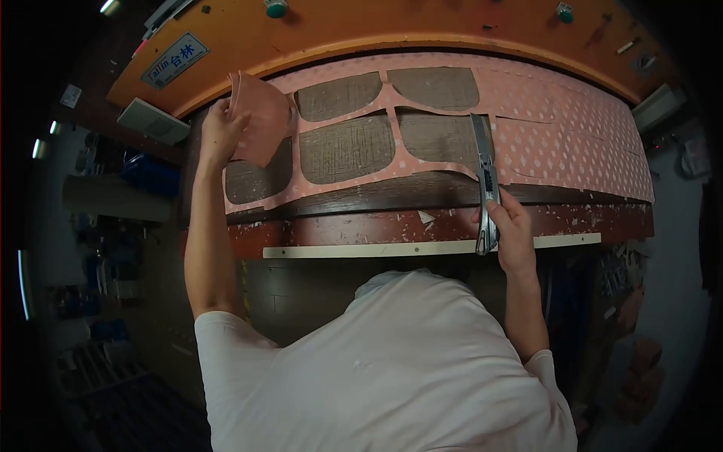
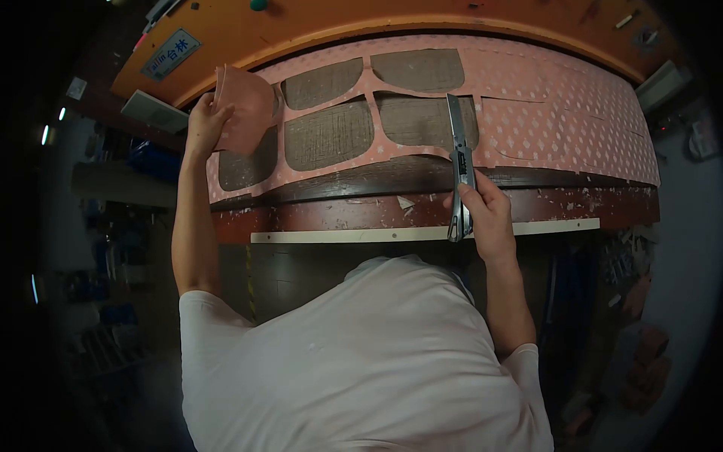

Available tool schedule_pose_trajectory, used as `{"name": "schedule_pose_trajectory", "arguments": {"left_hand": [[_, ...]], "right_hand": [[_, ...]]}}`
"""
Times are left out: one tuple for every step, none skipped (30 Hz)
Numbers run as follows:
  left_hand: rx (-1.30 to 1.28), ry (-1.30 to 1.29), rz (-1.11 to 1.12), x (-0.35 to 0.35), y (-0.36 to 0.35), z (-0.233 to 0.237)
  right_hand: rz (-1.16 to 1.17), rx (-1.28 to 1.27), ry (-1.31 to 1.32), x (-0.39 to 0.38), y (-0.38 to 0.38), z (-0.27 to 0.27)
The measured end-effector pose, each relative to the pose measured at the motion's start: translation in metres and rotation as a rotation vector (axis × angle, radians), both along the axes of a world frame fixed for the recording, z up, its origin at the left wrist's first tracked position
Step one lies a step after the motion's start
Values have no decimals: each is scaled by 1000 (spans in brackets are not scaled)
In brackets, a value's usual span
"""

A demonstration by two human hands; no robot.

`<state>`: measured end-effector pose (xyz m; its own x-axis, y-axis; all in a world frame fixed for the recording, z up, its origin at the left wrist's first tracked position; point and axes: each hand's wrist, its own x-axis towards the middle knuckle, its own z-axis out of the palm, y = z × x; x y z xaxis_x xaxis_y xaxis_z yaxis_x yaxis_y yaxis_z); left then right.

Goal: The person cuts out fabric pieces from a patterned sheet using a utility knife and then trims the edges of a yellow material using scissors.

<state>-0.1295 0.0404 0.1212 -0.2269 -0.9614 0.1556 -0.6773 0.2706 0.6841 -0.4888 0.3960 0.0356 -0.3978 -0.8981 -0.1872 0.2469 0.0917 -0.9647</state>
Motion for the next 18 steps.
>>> {"name": "schedule_pose_trajectory", "arguments": {"left_hand": [[32,96,-42,-22,13,13],[62,191,-85,-44,23,24],[91,287,-132,-66,34,33],[130,379,-166,-90,46,42],[173,471,-201,-114,60,49],[219,562,-236,-136,72,51],[264,639,-250,-157,82,47],[310,716,-262,-175,91,39],[358,795,-272,-189,98,29],[312,673,-222,-193,94,-1],[270,550,-172,-196,91,-32],[139,390,-68,-205,105,-58],[-136,118,12,-199,101,-100],[-269,-43,69,-195,105,-125],[-403,-204,125,-199,117,-130],[-574,-202,125,-204,125,-136],[-583,-167,38,-213,128,-141],[-588,-131,-40,-229,139,-130]], "right_hand": [[-11,4,-9,-11,10,0],[-23,5,-19,-23,20,1],[-37,5,-29,-34,29,2],[-92,-12,-21,-43,36,3],[-92,-18,-21,-56,45,2],[-93,-21,-21,-71,55,-1],[-95,-23,-22,-84,64,-3],[-115,-18,-25,-93,73,-3],[-118,-17,-7,-103,82,-6],[-120,-14,13,-115,91,-9],[-121,-10,36,-126,100,-11],[-140,-2,47,-135,110,-11],[-160,4,59,-144,119,-11],[-182,10,70,-152,127,-10],[-202,10,74,-159,133,-9],[-220,9,73,-164,139,-11],[-231,15,76,-170,144,-11],[-217,29,93,-177,148,-12]]}}
